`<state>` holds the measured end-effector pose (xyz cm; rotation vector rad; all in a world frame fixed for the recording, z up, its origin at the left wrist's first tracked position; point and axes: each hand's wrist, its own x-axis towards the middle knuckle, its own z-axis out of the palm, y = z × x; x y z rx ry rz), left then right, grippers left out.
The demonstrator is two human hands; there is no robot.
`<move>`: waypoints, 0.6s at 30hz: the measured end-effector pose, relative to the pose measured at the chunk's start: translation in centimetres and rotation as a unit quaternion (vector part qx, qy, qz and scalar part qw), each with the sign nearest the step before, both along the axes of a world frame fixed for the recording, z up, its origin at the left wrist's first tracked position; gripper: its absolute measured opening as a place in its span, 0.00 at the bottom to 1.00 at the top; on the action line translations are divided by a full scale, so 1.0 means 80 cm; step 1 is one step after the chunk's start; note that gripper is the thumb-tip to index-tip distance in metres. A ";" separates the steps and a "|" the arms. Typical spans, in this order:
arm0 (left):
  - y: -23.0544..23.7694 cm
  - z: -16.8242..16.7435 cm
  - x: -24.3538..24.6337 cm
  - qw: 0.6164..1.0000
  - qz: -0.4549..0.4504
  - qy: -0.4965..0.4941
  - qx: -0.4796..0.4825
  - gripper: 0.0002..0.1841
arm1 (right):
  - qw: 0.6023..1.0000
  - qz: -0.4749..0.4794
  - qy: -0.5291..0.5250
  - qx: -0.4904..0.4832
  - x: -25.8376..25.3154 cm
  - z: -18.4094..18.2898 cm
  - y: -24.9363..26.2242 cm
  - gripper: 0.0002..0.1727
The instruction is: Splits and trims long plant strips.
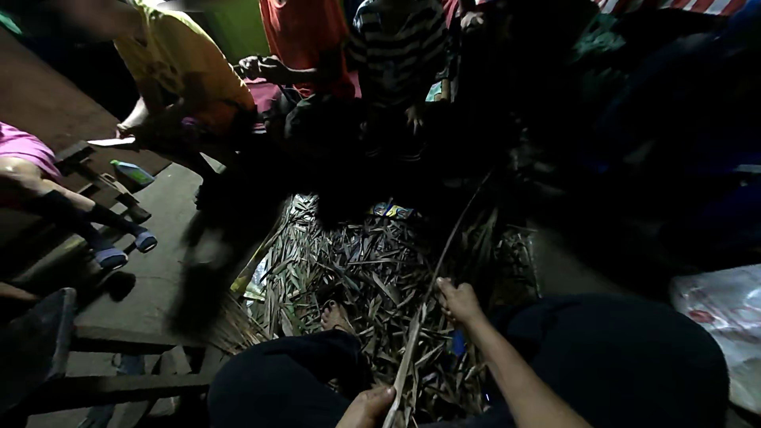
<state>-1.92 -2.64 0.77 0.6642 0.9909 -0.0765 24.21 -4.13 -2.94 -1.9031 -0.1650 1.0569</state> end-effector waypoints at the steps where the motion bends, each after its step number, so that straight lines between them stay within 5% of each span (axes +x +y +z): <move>1: 0.001 0.001 0.003 1.000 0.022 0.016 0.003 0.16 | 0.996 0.080 -0.034 -0.025 -0.004 0.005 -0.004 0.20; 5: 0.008 0.000 0.022 0.996 0.072 0.043 0.016 0.12 | 0.880 0.447 -0.132 -0.092 -0.043 0.021 -0.015 0.17; 8: 0.014 -0.005 0.031 0.996 0.073 0.043 0.015 0.11 | 0.818 0.543 -0.163 -0.099 -0.067 0.022 -0.015 0.14; 11: 0.015 -0.004 0.033 0.997 0.061 0.035 0.031 0.12 | 0.795 0.551 -0.202 -0.154 -0.070 0.034 -0.009 0.16; 18: 0.001 0.002 0.026 0.995 0.034 0.042 0.085 0.12 | 0.815 0.487 -0.221 -0.226 -0.063 0.019 -0.003 0.18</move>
